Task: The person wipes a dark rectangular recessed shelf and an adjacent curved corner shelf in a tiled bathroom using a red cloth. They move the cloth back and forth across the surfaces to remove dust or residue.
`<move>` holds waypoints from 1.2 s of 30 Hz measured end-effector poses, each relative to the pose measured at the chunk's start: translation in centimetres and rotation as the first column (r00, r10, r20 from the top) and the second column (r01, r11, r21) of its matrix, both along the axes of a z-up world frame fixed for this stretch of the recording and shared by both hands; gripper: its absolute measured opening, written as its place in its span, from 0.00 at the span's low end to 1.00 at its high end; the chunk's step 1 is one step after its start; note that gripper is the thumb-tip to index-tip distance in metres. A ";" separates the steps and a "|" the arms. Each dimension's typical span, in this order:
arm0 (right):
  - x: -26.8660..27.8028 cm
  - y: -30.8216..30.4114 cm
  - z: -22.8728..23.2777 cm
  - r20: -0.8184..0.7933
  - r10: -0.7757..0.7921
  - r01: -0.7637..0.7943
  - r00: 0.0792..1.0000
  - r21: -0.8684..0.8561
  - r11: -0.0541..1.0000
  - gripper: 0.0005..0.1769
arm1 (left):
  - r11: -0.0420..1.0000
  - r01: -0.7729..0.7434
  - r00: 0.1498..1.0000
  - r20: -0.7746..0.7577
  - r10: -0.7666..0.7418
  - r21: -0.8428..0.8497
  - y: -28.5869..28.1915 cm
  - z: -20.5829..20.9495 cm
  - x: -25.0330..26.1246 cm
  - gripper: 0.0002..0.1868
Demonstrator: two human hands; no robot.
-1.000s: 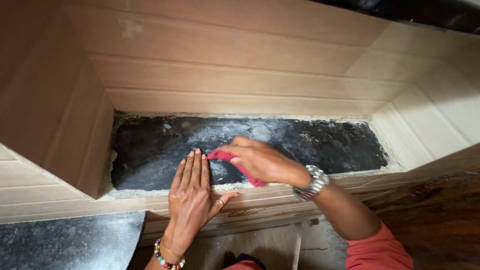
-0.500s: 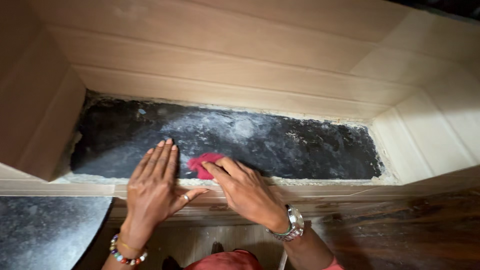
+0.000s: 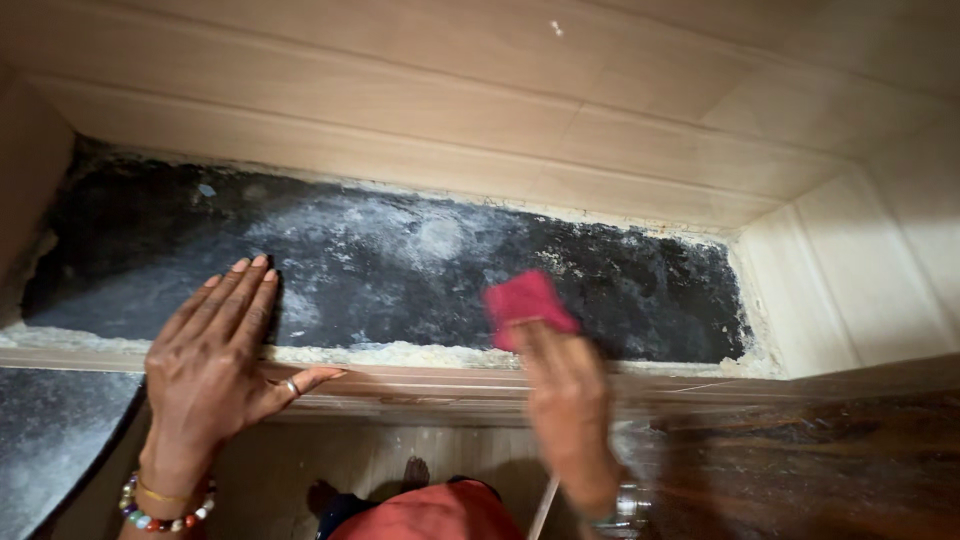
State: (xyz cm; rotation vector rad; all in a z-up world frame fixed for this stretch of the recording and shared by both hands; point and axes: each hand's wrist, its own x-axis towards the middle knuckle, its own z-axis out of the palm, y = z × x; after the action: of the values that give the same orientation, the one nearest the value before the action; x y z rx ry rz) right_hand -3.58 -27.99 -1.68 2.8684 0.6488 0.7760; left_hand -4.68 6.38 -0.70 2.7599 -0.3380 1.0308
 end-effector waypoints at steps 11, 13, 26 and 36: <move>-0.9 -2.5 1.2 0.260 0.157 -0.249 0.953 0.374 0.893 0.10 | 0.995 -0.046 0.999 -0.001 0.047 0.093 -0.1 0.0 0.1 0.51; -1.3 -8.7 2.7 0.251 -0.081 -0.002 0.965 0.314 0.949 0.15 | 0.997 -0.023 1.000 -0.002 0.023 0.073 0.1 -0.3 0.4 0.50; -0.7 -1.7 -0.2 -0.153 -0.255 0.283 0.955 0.206 0.937 0.26 | 0.999 0.004 1.000 0.030 -0.006 0.049 0.7 -0.9 0.5 0.53; 2.2 8.5 6.8 0.009 0.290 -0.285 0.957 0.216 0.934 0.19 | 0.993 0.099 0.994 0.054 -0.096 -0.057 1.2 -1.0 0.4 0.56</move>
State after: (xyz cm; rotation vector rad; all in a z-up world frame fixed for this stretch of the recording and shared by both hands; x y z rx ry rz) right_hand -1.33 -19.47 5.11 3.0180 1.0698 0.9023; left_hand -4.25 7.59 -1.71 2.6398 -0.4377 1.0710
